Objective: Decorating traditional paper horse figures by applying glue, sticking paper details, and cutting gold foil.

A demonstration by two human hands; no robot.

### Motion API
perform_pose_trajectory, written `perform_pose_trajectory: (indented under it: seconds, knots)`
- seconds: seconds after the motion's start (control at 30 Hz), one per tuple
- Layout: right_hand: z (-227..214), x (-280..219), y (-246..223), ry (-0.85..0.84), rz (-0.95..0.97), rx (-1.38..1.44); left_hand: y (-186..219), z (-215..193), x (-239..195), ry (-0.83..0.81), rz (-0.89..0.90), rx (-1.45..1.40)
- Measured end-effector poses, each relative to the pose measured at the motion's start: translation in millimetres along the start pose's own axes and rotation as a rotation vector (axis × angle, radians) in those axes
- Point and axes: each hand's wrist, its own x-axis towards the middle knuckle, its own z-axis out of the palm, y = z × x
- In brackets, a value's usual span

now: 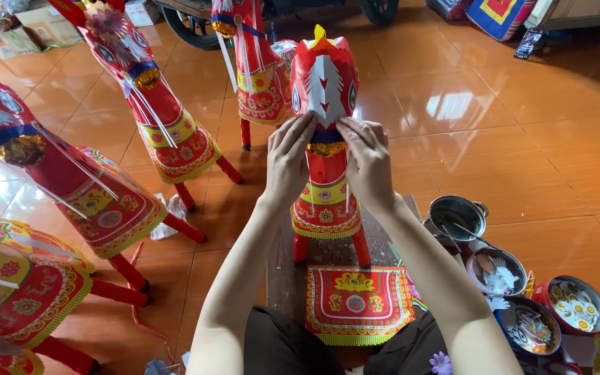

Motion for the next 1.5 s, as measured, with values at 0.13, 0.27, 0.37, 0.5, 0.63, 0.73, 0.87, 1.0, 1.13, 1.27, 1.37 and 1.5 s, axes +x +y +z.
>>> perform_pose_trajectory:
  seconds: [0.13, 0.27, 0.37, 0.5, 0.63, 0.73, 0.87, 1.0, 1.13, 1.27, 1.37, 1.5]
  knots:
    - [-7.6, 3.2, 3.3, 0.056, 0.085, 0.109, 5.2, -6.5, -1.6, 0.022, -0.002, -0.038]
    - [-15.9, 12.8, -3.3, 0.093, 0.081, 0.095, 4.8, -8.9, -4.4, 0.103, 0.0, -0.07]
    - [-3.6, 4.7, 6.8, 0.08, 0.05, 0.082, 3.2, -7.1, -6.1, 0.159, -0.001, -0.082]
    - [-0.5, 4.3, -0.3, 0.044, 0.013, 0.085, 9.7, -5.8, -3.7, 0.113, 0.019, -0.032]
    - [4.1, 1.4, 2.5, 0.05, -0.008, 0.068, 11.6, -3.2, -4.4, -0.002, 0.051, -0.002]
    - [-2.2, 1.2, -3.3, 0.057, 0.016, 0.094, 14.4, 3.3, -7.9, 0.002, 0.024, -0.032]
    - [-18.2, -9.1, -5.7, 0.083, 0.087, 0.111, 19.7, 6.6, -11.3, 0.021, -0.044, -0.033]
    - [-47.9, -46.3, -2.8, 0.065, 0.217, 0.144, 24.2, 3.4, -11.6, 0.006, -0.08, 0.024]
    - [-82.7, -129.3, 32.6, 0.018, 0.486, 0.182, 29.6, 4.2, -10.5, 0.003, -0.119, 0.013]
    - [-134.5, -255.2, 82.0, -0.108, 0.992, 0.182, 37.7, -1.7, -16.7, 0.009, -0.236, -0.076]
    - [-172.2, -332.4, 94.9, -0.062, 1.316, 0.1, 45.6, -11.6, -6.5, 0.001, -0.267, -0.097]
    - [-193.8, -416.9, 98.3, -0.128, 1.456, 0.017, 44.0, -23.6, -7.6, -0.054, -0.276, -0.044]
